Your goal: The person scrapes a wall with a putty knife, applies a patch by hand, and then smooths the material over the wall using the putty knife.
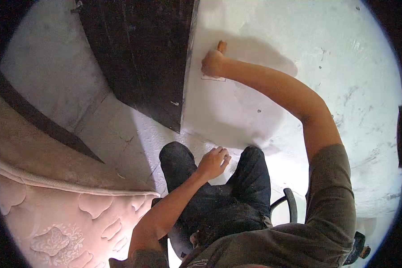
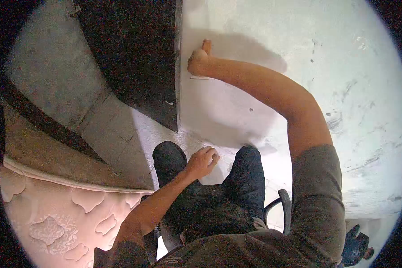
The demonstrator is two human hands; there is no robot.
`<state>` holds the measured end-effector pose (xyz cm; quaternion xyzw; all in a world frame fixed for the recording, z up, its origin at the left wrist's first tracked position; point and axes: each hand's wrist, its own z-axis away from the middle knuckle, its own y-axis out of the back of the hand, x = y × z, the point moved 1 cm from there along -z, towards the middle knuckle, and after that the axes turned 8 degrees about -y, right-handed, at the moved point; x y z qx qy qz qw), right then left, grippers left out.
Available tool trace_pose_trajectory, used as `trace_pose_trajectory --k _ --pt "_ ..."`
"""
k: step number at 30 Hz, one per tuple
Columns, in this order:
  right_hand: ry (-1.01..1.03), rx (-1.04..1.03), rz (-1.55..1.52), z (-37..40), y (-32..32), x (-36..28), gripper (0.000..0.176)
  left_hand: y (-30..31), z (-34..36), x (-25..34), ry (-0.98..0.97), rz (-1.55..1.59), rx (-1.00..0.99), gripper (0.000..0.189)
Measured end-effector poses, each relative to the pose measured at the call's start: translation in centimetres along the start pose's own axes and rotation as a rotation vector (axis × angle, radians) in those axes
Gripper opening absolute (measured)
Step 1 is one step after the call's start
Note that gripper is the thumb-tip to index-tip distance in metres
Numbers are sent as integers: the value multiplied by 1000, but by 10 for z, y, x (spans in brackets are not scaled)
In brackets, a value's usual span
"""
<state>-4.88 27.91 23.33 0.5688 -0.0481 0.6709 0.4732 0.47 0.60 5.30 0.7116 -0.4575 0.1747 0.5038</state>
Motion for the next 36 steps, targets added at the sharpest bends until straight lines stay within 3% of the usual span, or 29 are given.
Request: trace_pose_trajectory --k 3,6,8,12,15,21,23,26,32,36 --pt "24 130 -118 2 4 0 26 -1 1 0 -7 -6 2 18" --pt "14 96 -134 14 16 6 26 3 0 3 -6 -12 1 18" --pt "-37 -91 -108 36 40 11 27 4 -1 3 3 -2 -10 18" --pt "26 -40 -199 22 24 10 31 2 1 1 -1 -17 -8 19" --pt "-15 -15 -195 28 28 12 23 4 1 2 7 -27 -4 19" --pt "-16 -92 -106 5 9 10 27 7 0 3 29 -3 -21 19" --pt "42 60 -104 0 -2 10 29 7 1 4 27 1 -18 19" --pt "-37 -67 -118 -6 0 10 28 5 0 3 18 14 -18 19" --pt "-36 22 -185 5 2 22 28 3 0 4 -18 0 -13 20" --pt "-7 -36 -126 23 23 24 29 0 0 3 -44 -35 -11 20"
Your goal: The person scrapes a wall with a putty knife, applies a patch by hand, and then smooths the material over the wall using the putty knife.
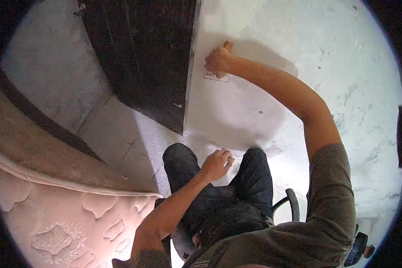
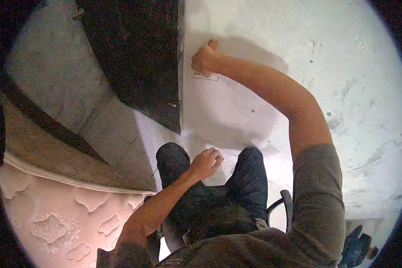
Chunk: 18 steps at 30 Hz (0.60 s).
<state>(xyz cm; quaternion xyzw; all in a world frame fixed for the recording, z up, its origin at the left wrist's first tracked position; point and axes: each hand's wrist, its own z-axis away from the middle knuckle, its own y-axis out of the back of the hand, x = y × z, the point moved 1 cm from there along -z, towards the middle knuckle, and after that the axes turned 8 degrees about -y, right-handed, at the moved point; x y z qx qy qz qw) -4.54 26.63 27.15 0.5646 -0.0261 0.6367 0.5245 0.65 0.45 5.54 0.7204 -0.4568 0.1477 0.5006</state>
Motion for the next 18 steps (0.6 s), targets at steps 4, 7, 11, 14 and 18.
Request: trace_pose_trajectory --k 4,7,11,14,18 --pt "36 73 -25 0 -3 -1 28 5 0 1 41 -13 -51 19" --pt "23 92 -68 6 -3 0 28 4 -1 1 42 -7 -59 19" --pt "-20 19 -19 18 12 -5 27 4 -1 1 17 -1 -41 18" --pt "17 74 -69 -1 -2 -5 24 7 0 1 24 19 -20 18" --pt "21 -18 39 -29 -19 -12 38 9 1 1 33 14 2 18"
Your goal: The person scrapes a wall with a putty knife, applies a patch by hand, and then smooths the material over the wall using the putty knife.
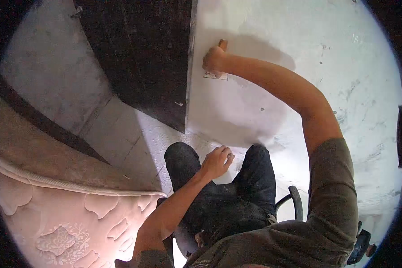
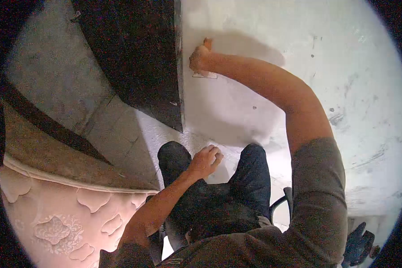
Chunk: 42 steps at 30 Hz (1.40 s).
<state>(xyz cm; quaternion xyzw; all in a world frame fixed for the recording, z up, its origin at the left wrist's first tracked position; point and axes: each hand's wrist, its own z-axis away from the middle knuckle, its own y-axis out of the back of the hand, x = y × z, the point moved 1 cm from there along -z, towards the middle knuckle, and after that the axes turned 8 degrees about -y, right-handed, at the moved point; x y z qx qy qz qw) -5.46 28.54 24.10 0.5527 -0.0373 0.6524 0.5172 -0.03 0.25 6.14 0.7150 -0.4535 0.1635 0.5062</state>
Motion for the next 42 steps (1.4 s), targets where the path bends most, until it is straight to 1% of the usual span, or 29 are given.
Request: trace_pose_trajectory --k 2,5,6,8,9,10,12,13,15,16,18,19,21,23,28,30,33,37,39,40,42 --pt "2 -66 34 -22 -14 -4 38 -1 1 -1 -1 29 10 17" --pt "-39 -99 93 1 -8 -21 41 3 1 1 16 48 -1 17" --pt "-44 -95 88 3 -15 -25 41 6 3 2 14 41 -5 17" --pt "-14 -156 -8 1 -36 -30 43 6 0 5 -10 9 23 18" --pt "-123 -164 -149 40 6 -22 36 5 -3 5 -15 12 42 18" --pt "-123 -165 -141 37 9 -17 36 4 -3 4 -7 -6 17 17" --pt "-110 -106 -188 31 10 -3 27 1 1 5 1 -18 -25 17" --pt "-112 -111 -186 32 13 4 27 -1 0 4 1 -11 -28 17" --pt "-95 -66 -102 34 20 19 33 -2 -2 4 -4 -2 -27 17" --pt "-99 -68 -97 38 22 21 33 -2 -2 3 -7 -7 -26 18" --pt "-50 26 -77 42 20 21 29 -3 -1 4 -11 -10 -28 19" --pt "-52 26 -76 39 13 21 29 -3 -1 3 -6 -4 -37 19" --pt "-46 191 -79 35 4 15 29 -3 0 1 1 -3 -46 19" --pt "-29 169 -65 33 1 14 30 -3 -1 0 -38 -9 -15 19" --pt "-22 134 -57 48 12 17 31 -1 -2 4 -23 -13 -41 18" --pt "-5 123 -85 50 16 17 28 -4 -2 1 -9 -8 -48 18" --pt "-31 106 -141 48 15 17 30 -6 -1 -1 -17 -27 -47 17" --pt "-32 130 -107 45 10 10 29 -3 -1 0 -24 -14 -34 16" --pt "-9 156 -84 40 12 7 23 -2 -1 1 -20 -17 -29 16" --pt "-9 157 -86 39 13 5 23 -2 -1 1 -16 -15 -30 16" --pt "-11 69 -16 33 14 1 21 0 -1 2 -11 -18 -29 16"
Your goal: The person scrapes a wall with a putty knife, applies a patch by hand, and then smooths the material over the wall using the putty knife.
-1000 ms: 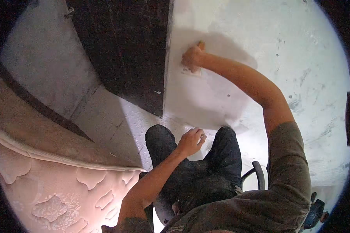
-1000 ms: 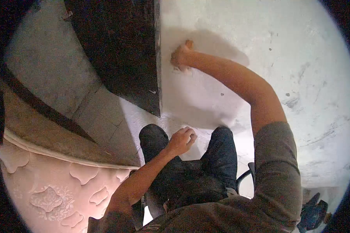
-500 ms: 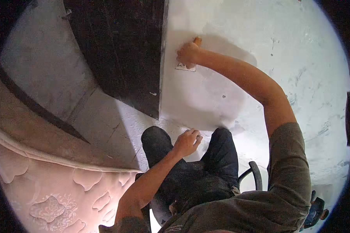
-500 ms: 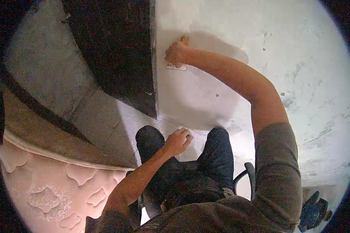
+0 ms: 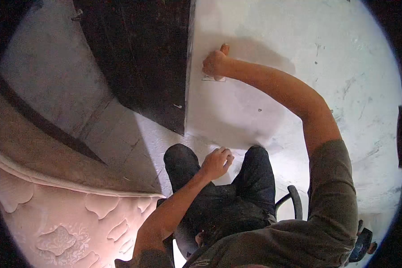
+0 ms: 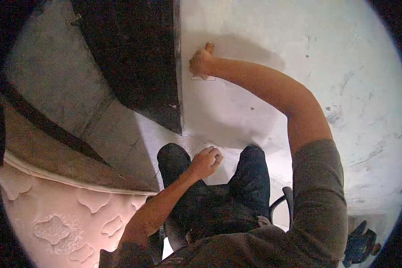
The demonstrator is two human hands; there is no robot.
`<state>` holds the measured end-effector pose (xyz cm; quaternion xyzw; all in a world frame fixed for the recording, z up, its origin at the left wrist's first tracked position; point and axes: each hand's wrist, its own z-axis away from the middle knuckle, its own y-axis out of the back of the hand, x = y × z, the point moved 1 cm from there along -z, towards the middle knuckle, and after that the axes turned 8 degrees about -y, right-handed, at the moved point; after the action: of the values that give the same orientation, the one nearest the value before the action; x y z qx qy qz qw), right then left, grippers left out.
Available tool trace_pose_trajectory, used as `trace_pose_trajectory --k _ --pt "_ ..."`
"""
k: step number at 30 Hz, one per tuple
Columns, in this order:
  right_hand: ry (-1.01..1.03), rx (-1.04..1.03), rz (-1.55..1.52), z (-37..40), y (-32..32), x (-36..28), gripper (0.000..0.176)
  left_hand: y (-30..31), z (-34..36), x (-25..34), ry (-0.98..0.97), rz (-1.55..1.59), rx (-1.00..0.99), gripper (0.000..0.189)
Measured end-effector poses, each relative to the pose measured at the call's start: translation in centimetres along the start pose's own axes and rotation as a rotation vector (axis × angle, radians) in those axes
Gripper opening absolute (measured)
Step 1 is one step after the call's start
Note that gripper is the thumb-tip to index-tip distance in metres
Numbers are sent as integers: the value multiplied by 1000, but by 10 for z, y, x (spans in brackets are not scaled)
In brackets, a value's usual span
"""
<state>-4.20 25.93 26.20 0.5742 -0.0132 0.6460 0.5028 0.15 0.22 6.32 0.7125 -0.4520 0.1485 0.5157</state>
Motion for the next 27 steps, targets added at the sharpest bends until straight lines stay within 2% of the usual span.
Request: trace_pose_trajectory --k 2,4,6,7,9,10,12,13,15,19,21,22,24,25,27 --pt "17 28 -18 -18 -27 -2 24 3 1 3 -22 3 46 17" --pt "34 55 -28 -13 -17 -2 29 6 0 5 -12 2 36 18" --pt "2 -131 48 -8 -10 -5 29 7 1 5 -1 5 19 19" --pt "2 -132 49 -7 -15 -3 29 6 1 5 -3 15 18 19" --pt "69 17 45 -1 -22 2 28 5 2 4 -6 28 21 19" --pt "69 15 59 10 -7 7 28 3 0 3 -17 15 36 19" --pt "-95 -123 -187 43 31 16 27 0 -1 4 -35 7 43 19" --pt "-99 -127 -185 43 28 21 27 -1 -2 4 -44 3 28 20" --pt "-174 -67 -363 41 19 33 24 0 -1 6 -52 -6 8 21" --pt "-112 89 -444 55 -11 37 22 4 -2 4 -16 11 3 21" --pt "-197 363 -732 83 -31 28 25 5 -1 2 -27 15 30 20" --pt "-197 361 -732 100 -33 22 25 5 -1 3 -22 7 30 20" --pt "-339 445 -1220 140 -31 11 23 4 -2 3 -19 5 30 19" --pt "-342 440 -1219 154 -37 0 23 1 -1 1 -13 18 17 19" --pt "-581 364 -1530 171 -55 -20 22 1 -1 0 -5 30 -5 18"
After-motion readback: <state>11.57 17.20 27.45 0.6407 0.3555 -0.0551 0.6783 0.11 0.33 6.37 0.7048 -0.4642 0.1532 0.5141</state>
